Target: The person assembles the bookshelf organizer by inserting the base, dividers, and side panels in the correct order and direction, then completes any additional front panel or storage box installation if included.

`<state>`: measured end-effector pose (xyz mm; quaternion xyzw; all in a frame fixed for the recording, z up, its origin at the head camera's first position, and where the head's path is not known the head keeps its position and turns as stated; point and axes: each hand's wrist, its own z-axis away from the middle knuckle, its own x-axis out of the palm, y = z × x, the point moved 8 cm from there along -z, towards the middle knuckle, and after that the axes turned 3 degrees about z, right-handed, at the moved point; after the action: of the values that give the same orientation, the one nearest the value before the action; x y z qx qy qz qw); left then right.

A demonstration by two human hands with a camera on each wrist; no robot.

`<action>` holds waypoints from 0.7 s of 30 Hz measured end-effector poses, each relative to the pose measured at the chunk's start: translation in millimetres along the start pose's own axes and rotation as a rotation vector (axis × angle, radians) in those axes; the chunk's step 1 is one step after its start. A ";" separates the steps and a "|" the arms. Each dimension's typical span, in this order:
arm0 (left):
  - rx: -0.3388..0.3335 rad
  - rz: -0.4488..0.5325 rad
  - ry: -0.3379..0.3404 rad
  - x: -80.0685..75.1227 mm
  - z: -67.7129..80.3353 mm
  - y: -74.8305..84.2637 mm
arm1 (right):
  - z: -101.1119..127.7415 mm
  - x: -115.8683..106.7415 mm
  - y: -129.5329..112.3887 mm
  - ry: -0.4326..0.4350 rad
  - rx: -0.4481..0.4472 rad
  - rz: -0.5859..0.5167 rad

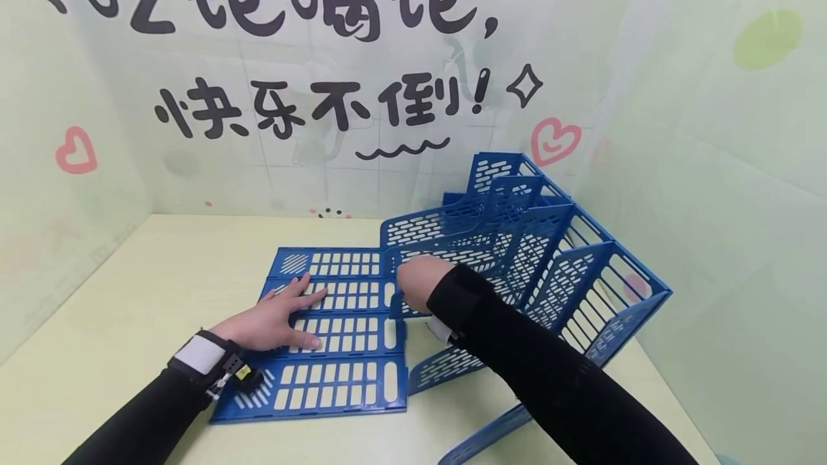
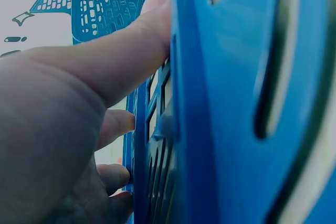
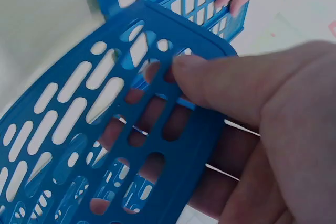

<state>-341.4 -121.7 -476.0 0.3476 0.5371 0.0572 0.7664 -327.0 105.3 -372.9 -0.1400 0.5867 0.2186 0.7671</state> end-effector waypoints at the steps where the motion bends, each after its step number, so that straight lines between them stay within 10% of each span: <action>1: 0.000 -0.001 -0.002 0.3 0.0 0.0 | -2.0 0.3 0.6 0.007 0.008 -0.001; 21: 0.001 -0.039 0.008 -1.4 -0.2 2.7 | -29.7 4.5 -7.8 0.025 0.048 0.000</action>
<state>-341.3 -120.2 -473.3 0.3371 0.5469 0.0432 0.7651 -347.1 85.4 -385.7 -0.1241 0.6011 0.2026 0.7630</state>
